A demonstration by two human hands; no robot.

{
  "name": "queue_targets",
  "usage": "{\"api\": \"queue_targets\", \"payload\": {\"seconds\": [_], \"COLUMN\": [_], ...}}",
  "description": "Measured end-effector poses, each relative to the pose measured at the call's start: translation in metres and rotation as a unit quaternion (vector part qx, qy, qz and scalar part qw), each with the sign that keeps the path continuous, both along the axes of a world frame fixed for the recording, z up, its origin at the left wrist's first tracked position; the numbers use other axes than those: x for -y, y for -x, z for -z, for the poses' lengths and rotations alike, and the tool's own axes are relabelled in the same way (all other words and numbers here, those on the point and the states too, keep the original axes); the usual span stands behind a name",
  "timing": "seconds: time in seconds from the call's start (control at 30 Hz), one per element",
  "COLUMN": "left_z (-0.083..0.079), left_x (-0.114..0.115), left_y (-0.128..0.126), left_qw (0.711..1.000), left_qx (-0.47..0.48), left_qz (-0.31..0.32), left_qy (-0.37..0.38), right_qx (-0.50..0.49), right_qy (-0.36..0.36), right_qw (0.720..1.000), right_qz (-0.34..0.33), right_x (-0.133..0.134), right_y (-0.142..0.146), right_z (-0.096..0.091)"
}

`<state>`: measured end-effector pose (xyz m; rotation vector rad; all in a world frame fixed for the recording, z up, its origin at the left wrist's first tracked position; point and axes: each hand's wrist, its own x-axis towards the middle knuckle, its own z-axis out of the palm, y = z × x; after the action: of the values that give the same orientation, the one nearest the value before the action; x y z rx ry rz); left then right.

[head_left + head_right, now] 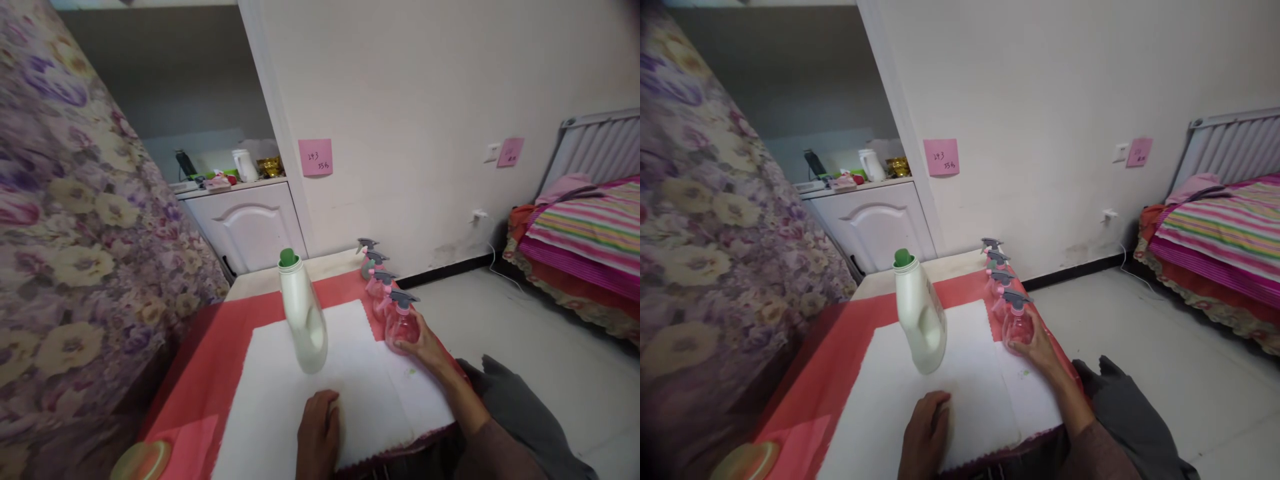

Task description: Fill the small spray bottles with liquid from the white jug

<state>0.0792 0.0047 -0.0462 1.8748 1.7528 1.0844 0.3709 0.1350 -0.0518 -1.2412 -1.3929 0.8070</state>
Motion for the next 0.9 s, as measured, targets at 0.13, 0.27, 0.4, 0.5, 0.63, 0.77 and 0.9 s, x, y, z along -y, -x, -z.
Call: {"api": "queue_targets", "payload": {"seconds": [0.13, 0.27, 0.4, 0.5, 0.63, 0.77, 0.9], "left_z": [0.001, 0.003, 0.0, 0.0, 0.01, 0.022, 0.026], "left_x": [0.001, -0.001, -0.003, 0.002, 0.018, 0.032, 0.034], "left_y": [0.0, 0.0, 0.001, 0.005, 0.021, 0.05, 0.081], "left_qw": [1.0, 1.0, 1.0, 0.999, 0.998, 0.995, 0.983], "left_qx": [0.001, 0.001, 0.001, 0.015, 0.012, -0.05, -0.129], "left_qz": [-0.002, -0.003, 0.006, 0.033, 0.052, 0.02, -0.026], "left_qy": [-0.007, -0.017, -0.016, -0.015, -0.03, -0.083, -0.131], "right_qx": [-0.006, -0.005, -0.015, -0.04, -0.059, -0.04, -0.003], "right_qy": [0.007, 0.005, -0.01, -0.015, -0.016, -0.017, -0.03], "right_qw": [1.0, 1.0, 0.999, 0.997, 0.995, 0.999, 0.998], "right_qz": [-0.015, -0.013, 0.037, 0.064, 0.081, 0.029, -0.056], "right_x": [0.002, 0.006, 0.015, 0.027, 0.053, 0.082, 0.106], "right_y": [0.001, 0.002, -0.002, -0.008, -0.011, 0.013, 0.058], "right_z": [0.0, 0.001, 0.007, 0.012, 0.014, 0.011, 0.007]}}
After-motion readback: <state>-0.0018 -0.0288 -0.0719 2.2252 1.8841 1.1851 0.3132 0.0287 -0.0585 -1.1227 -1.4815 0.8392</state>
